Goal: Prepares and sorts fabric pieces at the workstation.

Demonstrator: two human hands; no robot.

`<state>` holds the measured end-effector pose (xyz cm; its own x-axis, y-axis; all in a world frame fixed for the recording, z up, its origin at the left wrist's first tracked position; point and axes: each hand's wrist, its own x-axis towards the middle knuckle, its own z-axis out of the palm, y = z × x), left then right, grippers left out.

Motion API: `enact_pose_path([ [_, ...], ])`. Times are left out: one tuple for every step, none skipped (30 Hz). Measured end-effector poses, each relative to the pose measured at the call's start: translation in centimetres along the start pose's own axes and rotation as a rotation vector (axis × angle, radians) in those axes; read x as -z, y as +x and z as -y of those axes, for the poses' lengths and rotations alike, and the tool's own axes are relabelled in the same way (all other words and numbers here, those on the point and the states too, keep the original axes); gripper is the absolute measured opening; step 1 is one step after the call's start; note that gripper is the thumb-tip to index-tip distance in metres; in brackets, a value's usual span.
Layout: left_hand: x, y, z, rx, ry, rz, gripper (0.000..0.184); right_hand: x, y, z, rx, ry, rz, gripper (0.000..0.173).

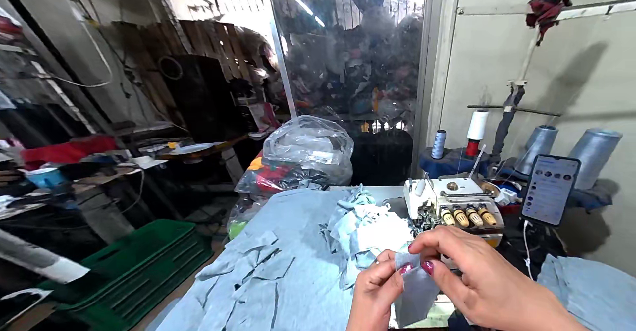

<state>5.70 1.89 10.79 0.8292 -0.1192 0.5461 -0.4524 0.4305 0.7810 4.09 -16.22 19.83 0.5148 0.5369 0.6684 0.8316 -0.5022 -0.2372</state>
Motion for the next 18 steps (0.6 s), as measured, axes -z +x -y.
enact_pose_path([
  [-0.2, -0.1, 0.1, 0.001, -0.016, 0.005, 0.015, -0.1, 0.0, -0.1, -0.015, -0.024, -0.014, 0.022],
  [-0.5, -0.3, 0.0, 0.01, -0.037, 0.007, 0.017, -0.2, 0.0, -0.2, -0.029, -0.052, -0.03, 0.022],
  [-0.9, -0.5, -0.2, 0.022, -0.061, 0.004, 0.02, -0.4, 0.0, -0.3, -0.043, -0.079, -0.049, 0.022],
  [-1.1, -0.7, -0.4, 0.031, -0.08, 0.009, 0.024, -0.5, 0.0, -0.4, -0.061, -0.098, -0.063, 0.022],
  [-1.4, -1.0, -0.5, 0.032, -0.093, 0.024, 0.027, -0.7, -0.1, -0.5, -0.075, -0.111, -0.076, 0.022],
  [-1.5, -1.3, -0.5, 0.018, -0.095, 0.051, 0.028, -0.8, -0.2, -0.5, -0.086, -0.118, -0.081, 0.021],
  [-1.6, -1.6, -0.4, -0.002, -0.077, 0.069, 0.027, -0.9, -0.3, -0.6, -0.093, -0.12, -0.087, 0.021],
  [-1.8, -1.8, -0.4, -0.018, -0.046, 0.061, 0.025, -1.0, -0.3, -0.6, -0.098, -0.121, -0.093, 0.021],
  [-2.0, -1.9, -0.4, -0.018, -0.016, 0.026, 0.021, -1.0, -0.4, -0.6, -0.108, -0.12, -0.096, 0.02],
  [-2.2, -1.9, -0.3, -0.011, 0.003, -0.025, 0.015, -0.9, -0.6, -0.7, -0.133, -0.108, -0.095, 0.02],
  [-2.2, -1.9, -0.2, -0.006, 0.015, -0.056, 0.015, -0.7, -0.8, -0.8, -0.181, -0.077, -0.078, 0.021],
  [-2.0, -1.8, -0.1, -0.005, 0.017, -0.053, 0.016, -0.4, -1.0, -0.9, -0.246, -0.006, -0.039, 0.029],
  [-1.7, -1.7, -0.2, -0.008, 0.017, -0.027, 0.016, 0.0, -1.2, -1.1, -0.315, 0.101, 0.028, 0.044],
  [-1.4, -1.6, -0.3, -0.007, 0.014, 0.008, 0.015, 0.3, -1.4, -1.3, -0.362, 0.231, 0.097, 0.058],
  [-1.2, -1.6, -0.6, 0.001, 0.003, 0.037, 0.015, 0.2, -1.4, -1.6, -0.381, 0.373, 0.154, 0.064],
  [-1.1, -1.6, -0.9, 0.015, -0.018, 0.053, 0.019, -0.2, -1.4, -1.9, -0.4, 0.516, 0.193, 0.061],
  [-1.2, -1.6, -1.2, 0.033, -0.038, 0.053, 0.028, -0.7, -1.4, -2.1, -0.434, 0.638, 0.195, 0.052],
  [-1.2, -1.5, -1.4, 0.057, -0.049, 0.047, 0.037, -1.1, -1.3, -2.2, -0.459, 0.727, 0.17, 0.042],
])
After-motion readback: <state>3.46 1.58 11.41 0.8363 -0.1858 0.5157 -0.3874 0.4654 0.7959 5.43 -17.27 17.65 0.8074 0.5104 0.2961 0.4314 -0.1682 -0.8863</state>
